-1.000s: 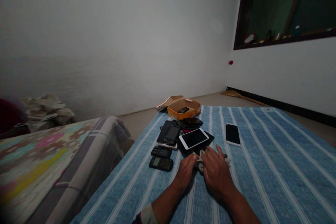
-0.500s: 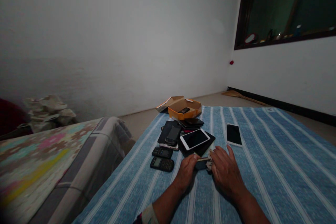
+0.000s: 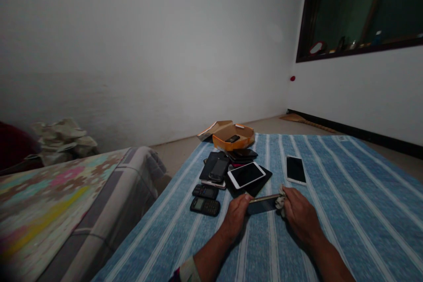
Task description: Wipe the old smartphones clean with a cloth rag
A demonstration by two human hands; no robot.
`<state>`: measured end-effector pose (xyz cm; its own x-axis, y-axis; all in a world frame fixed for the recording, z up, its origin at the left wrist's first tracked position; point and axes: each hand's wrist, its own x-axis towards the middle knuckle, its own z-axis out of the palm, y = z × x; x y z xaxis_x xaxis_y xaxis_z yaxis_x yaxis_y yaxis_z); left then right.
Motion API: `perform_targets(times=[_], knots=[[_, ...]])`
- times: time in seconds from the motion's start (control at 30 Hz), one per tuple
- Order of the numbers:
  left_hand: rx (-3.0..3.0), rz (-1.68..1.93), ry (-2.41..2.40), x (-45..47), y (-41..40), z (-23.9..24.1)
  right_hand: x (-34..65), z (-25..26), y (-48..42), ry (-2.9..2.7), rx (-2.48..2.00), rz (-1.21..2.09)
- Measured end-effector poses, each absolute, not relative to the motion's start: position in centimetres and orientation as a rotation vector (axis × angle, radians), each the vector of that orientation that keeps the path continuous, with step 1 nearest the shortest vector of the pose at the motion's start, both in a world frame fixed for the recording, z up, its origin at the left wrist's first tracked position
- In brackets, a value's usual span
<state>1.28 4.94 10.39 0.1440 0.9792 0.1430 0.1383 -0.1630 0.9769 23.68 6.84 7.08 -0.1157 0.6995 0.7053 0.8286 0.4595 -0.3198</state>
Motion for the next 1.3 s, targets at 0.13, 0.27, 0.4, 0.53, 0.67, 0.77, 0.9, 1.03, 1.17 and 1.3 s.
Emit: perform_targets(times=[0.13, 0.27, 0.4, 0.53, 0.67, 0.77, 0.9, 1.03, 1.17, 1.3], knots=[[1.503, 1.141, 1.142, 1.3, 4.9, 10.3, 23.7, 8.5, 6.3, -1.694, -1.39, -0.354], [1.51, 1.138, 1.145, 1.4, 4.9, 10.3, 22.7, 10.0, 6.0, -1.728, -1.306, -0.499], [1.526, 1.14, 1.133, 1.4, 4.9, 10.4, 20.8, 10.3, 6.0, -1.833, -1.264, -0.588], [1.528, 1.153, 1.12, 1.5, 4.8, 10.4, 18.5, 9.5, 5.7, -1.922, -1.279, -0.578], [1.501, 1.186, 1.107, 1.7, 4.8, 10.2, 16.9, 8.6, 5.1, -1.96, -1.14, -0.468], [1.483, 1.204, 1.095, 1.7, 4.9, 10.1, 16.7, 7.9, 4.7, -1.965, -1.061, -0.372], [1.474, 1.209, 1.07, 1.7, 5.0, 10.1, 17.3, 7.1, 4.7, -2.014, -1.031, -0.232], [1.473, 1.207, 1.056, 1.7, 5.1, 10.1, 18.1, 7.0, 5.2, -2.066, -0.979, -0.114], [1.475, 1.209, 1.06, 1.6, 5.1, 9.8, 18.7, 7.4, 5.8, -2.088, -0.944, -0.023], [1.506, 1.214, 1.054, 1.5, 5.2, 9.5, 18.2, 8.1, 5.7, -2.095, -0.91, 0.035]])
